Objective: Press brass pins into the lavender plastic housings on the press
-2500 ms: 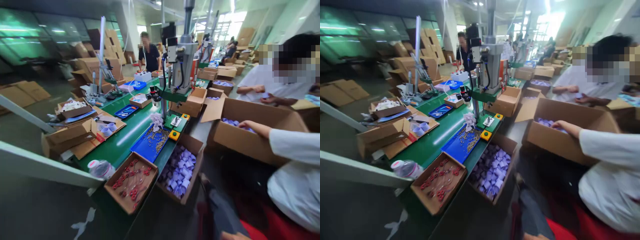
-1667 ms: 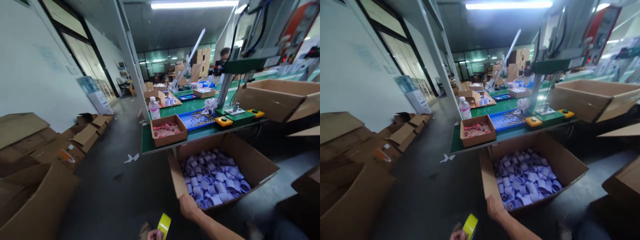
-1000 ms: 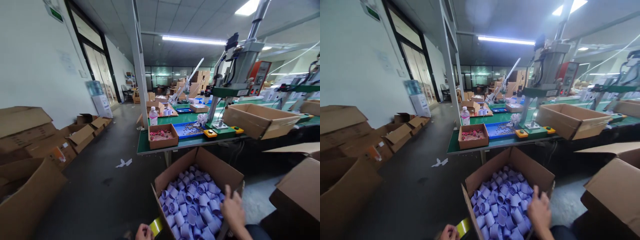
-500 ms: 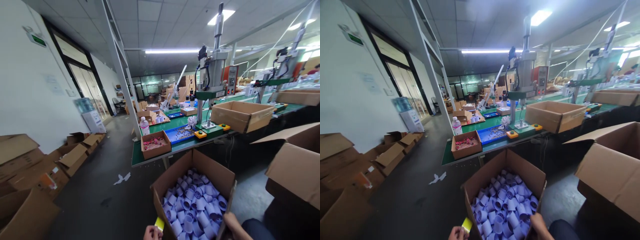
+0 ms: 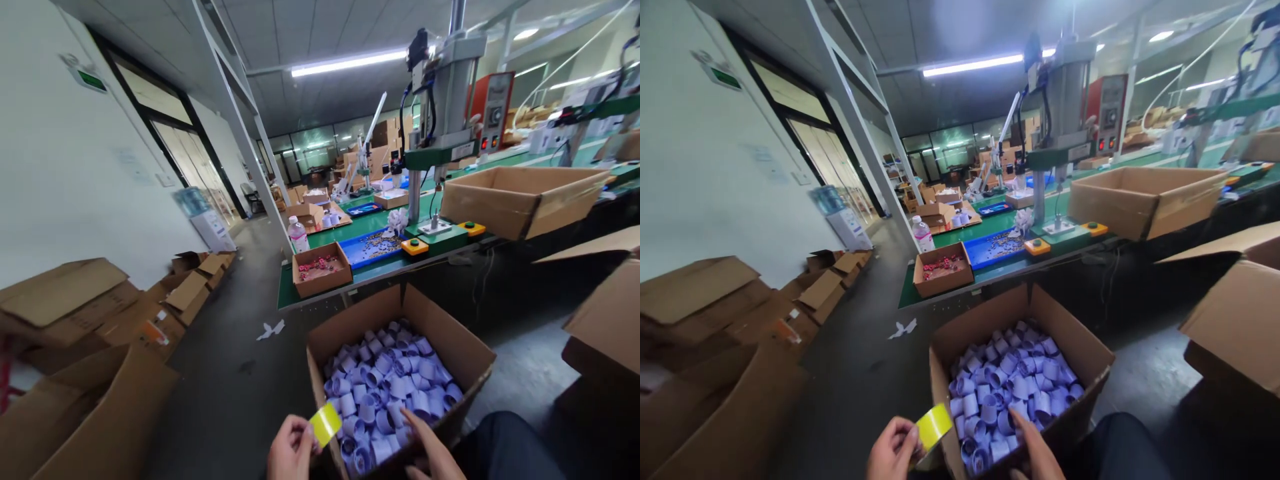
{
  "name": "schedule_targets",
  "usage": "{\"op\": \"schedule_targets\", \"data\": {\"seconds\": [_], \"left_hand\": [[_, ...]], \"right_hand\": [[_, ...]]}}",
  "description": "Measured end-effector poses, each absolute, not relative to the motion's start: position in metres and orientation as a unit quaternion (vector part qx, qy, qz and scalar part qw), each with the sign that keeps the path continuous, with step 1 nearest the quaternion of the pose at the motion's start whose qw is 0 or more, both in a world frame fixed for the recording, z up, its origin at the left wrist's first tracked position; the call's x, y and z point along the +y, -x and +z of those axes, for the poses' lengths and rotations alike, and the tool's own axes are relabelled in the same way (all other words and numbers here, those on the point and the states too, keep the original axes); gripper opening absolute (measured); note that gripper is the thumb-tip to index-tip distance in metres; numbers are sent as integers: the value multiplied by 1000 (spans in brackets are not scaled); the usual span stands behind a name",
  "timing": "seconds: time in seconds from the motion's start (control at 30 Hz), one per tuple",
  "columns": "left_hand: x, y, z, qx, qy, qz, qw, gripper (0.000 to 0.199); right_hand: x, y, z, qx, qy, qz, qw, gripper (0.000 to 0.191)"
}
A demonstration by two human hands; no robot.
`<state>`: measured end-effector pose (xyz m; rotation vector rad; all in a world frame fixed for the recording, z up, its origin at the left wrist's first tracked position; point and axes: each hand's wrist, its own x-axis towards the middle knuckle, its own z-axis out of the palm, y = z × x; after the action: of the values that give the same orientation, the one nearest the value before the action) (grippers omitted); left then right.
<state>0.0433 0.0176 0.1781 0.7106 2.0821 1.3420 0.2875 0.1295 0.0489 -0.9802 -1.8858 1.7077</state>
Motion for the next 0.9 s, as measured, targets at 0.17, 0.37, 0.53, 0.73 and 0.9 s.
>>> {"op": "schedule_targets", "data": {"seconds": [0.17,0.37,0.53,0.73,0.9], "left_hand": [[31,-122,212,670,-209,582,409,38],[15,-145,198,615,-119,610,486,47],[4,-142,189,650,-201,544,491,36],[9,-138,181,745,-330,448,369,16],[12,-137,172,744,-381,419,354,15]], "right_hand": [[116,-263,96,-696,268,583,323,73],[127,-276,102,-629,307,648,301,55],[135,-285,105,-609,311,688,244,41],[132,-286,105,-555,318,752,159,28],[130,-288,103,-515,305,795,98,26]]}}
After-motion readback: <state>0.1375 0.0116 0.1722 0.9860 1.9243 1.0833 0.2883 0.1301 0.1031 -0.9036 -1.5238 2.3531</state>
